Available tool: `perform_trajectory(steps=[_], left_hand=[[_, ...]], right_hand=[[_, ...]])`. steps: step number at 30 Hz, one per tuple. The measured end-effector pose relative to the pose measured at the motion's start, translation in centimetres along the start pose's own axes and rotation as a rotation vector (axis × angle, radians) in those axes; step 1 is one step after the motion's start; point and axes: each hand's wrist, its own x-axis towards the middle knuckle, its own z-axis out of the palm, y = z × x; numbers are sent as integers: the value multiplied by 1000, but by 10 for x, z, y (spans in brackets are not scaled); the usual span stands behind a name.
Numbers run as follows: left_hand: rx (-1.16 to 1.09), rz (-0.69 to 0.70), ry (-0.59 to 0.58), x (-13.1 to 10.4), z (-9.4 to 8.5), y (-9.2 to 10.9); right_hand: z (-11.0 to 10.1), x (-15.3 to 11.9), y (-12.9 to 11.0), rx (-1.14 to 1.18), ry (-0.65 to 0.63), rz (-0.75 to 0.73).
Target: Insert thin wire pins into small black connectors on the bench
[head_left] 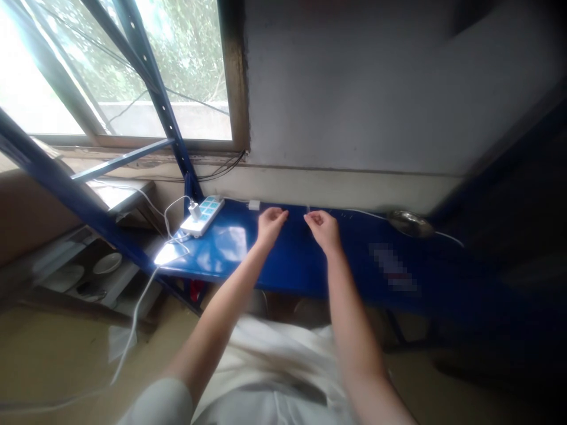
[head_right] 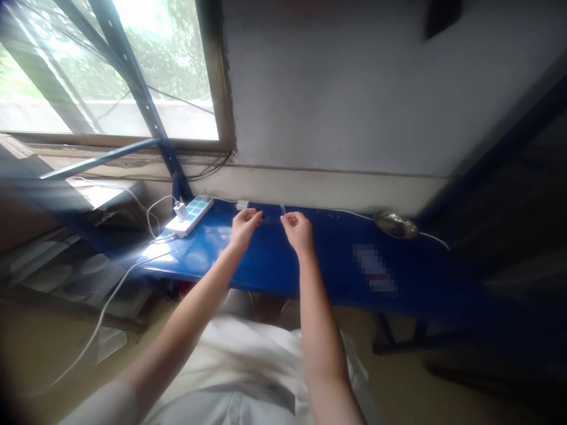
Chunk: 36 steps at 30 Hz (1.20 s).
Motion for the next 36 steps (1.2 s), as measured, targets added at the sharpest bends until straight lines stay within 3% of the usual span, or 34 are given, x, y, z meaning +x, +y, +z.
perform_trajectory(steps=[3,8,15,22,29,36], left_hand=[[119,51,-130,9,14,-13],[393,21,-226,11,27,-48],[563,19,-252,3,50,-86],[697,27,-288,0,62,-100],[897,95,-274,-4,62,-104],[1052,51,-312,-4,60,-107]], right_hand=[[-11,6,7,-45,0,37],[-27,3,31,-248,-41,183],[-18,-9,72,-397,-96,353],[-9,-14,92,-532,-103,385],[-4,-17,96,-576,-123,401],[1,-17,102,-607,-142,383]])
